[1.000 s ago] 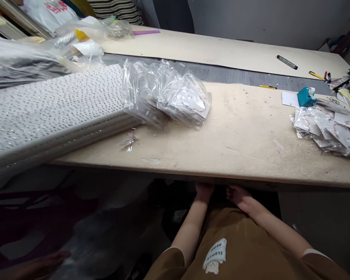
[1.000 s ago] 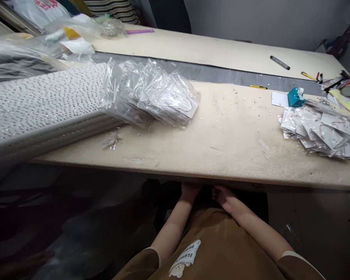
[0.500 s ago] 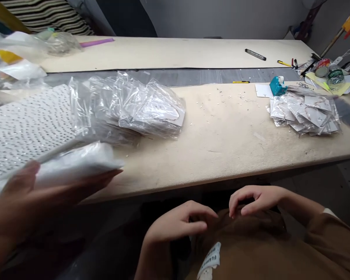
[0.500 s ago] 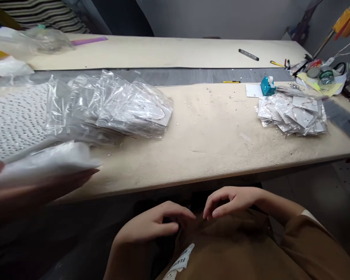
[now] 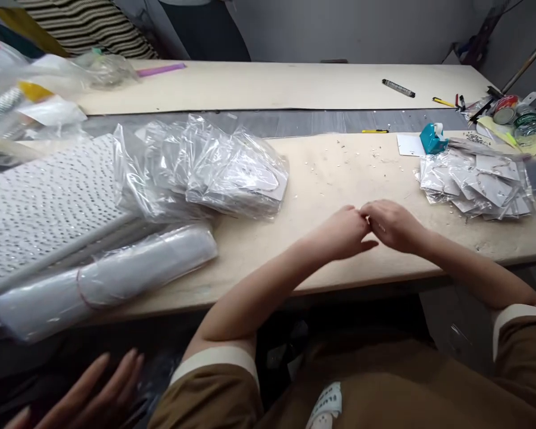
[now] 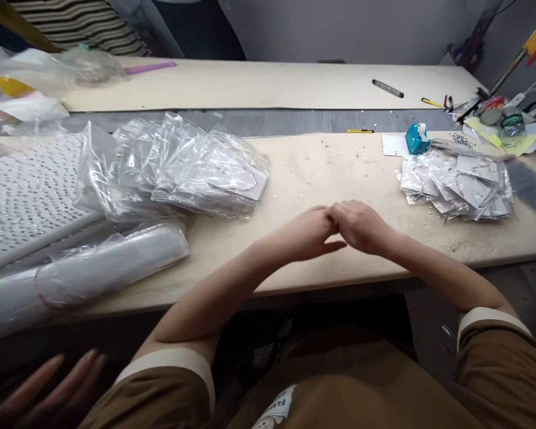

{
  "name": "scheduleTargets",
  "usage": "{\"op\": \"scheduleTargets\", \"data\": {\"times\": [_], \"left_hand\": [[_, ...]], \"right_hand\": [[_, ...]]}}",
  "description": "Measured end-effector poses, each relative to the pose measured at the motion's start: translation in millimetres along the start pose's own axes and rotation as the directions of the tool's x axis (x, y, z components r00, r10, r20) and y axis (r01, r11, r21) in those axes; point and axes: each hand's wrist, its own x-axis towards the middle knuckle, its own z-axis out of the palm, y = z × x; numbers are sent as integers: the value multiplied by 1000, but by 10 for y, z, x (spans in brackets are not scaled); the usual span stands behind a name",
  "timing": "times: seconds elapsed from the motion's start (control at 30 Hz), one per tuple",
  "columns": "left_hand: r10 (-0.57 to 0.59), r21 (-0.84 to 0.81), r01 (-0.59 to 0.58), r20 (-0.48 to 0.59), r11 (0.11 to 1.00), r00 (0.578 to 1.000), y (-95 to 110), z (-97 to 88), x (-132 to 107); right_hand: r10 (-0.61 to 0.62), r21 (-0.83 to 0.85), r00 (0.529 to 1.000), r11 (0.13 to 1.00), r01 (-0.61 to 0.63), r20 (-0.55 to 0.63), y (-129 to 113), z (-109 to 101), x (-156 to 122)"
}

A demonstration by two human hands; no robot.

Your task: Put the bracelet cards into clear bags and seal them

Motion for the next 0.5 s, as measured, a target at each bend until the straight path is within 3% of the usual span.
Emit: {"op": "scheduleTargets", "data": {"times": [0.1, 0.17, 0.23, 0.37, 0.5], "left_hand": [[136, 139, -122, -92, 983, 986, -486, 98, 354], [177, 179, -145, -179, 973, 968, -761, 231, 458], [200, 180, -167, -181, 969, 963, -945, 375, 477], [211, 144, -188, -169, 971, 963, -1063, 552, 411], [232, 90, -219, -182, 972, 956, -1058, 559, 365]], "right_hand": [[22, -82, 993, 996, -31, -113, 398, 37, 161], [5, -75, 988, 997, -17, -153, 607, 154, 214], [-18, -16, 993, 1000, 16, -120, 758, 302, 222], [-12, 159, 1000, 987, 14, -13, 893, 498, 177], [6, 180, 1000, 984, -6, 2, 860, 516, 170]]}}
